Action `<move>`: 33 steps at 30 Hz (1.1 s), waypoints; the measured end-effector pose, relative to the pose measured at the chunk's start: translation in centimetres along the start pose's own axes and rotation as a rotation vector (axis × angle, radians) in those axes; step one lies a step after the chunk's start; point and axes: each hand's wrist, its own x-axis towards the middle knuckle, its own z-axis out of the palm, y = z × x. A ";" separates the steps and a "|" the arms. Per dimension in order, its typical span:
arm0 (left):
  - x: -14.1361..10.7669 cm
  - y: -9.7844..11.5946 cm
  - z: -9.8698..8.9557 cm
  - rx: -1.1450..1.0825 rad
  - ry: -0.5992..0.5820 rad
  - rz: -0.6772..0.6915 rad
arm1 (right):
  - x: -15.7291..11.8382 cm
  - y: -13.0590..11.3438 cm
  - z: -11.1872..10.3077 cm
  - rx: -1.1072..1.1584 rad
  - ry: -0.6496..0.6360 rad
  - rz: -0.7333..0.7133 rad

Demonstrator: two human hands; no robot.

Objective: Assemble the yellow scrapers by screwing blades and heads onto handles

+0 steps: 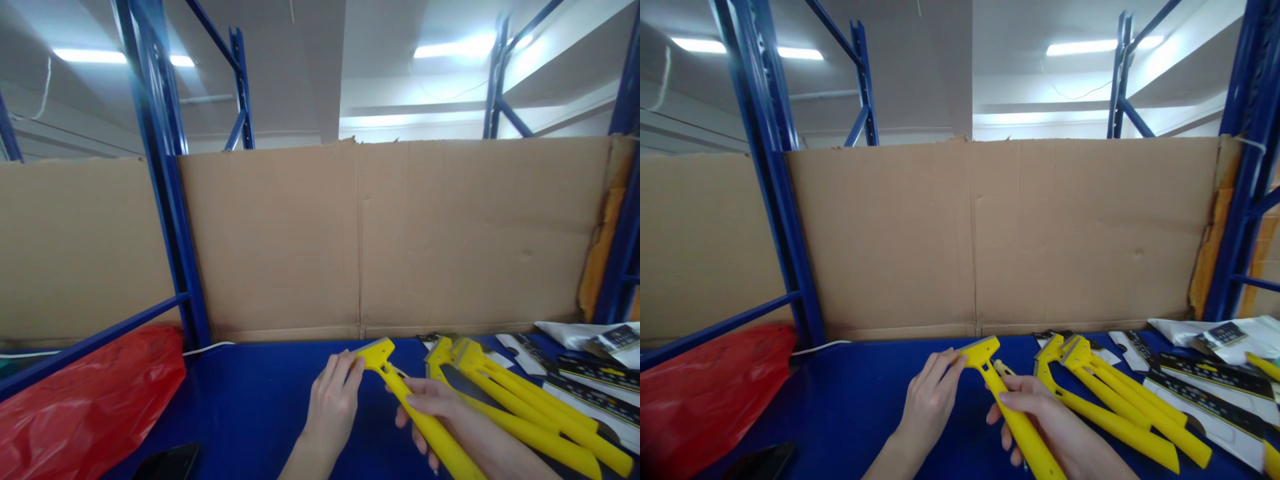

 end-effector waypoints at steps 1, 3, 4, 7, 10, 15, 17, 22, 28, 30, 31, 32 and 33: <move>0.2 0.3 -0.2 -0.004 0.016 0.002 | 0.2 0.2 0.0 -0.008 -0.002 -0.032; 0.7 1.1 -0.6 0.000 0.048 0.002 | 0.7 0.5 -0.2 -0.014 0.048 -0.111; 0.8 1.7 -0.7 -0.019 0.044 -0.003 | 0.8 0.5 -0.2 -0.021 0.091 -0.148; 0.9 4.0 -0.8 -0.229 -0.137 -0.124 | 0.9 0.1 -0.1 -0.050 0.241 -0.216; 0.3 6.4 -0.1 -0.459 -0.497 -0.401 | 0.7 -0.5 0.2 -0.098 0.334 -0.260; -0.2 8.5 0.9 -0.650 -0.793 -0.681 | 1.0 -0.5 0.2 -0.185 0.374 -0.301; 0.0 8.8 0.9 -0.662 -0.802 -0.713 | 1.3 -0.3 0.1 -0.202 0.368 -0.304; 0.2 9.2 1.2 -0.641 -0.870 -0.647 | 1.4 0.1 0.2 -0.236 0.338 -0.289; 0.2 9.0 1.4 -0.636 -0.881 -0.604 | 1.2 -0.1 0.6 -0.281 0.328 -0.302; 0.1 8.7 1.2 -0.671 -0.908 -0.636 | 1.2 -0.1 0.6 -0.288 0.329 -0.301; 0.1 8.4 1.1 -0.691 -0.911 -0.661 | 1.2 0.0 0.5 -0.295 0.327 -0.301; 0.1 8.2 1.0 -0.713 -0.898 -0.689 | 1.3 0.0 0.4 -0.303 0.324 -0.303; 0.2 7.9 1.0 -0.737 -0.866 -0.724 | 1.4 0.1 0.3 -0.312 0.321 -0.304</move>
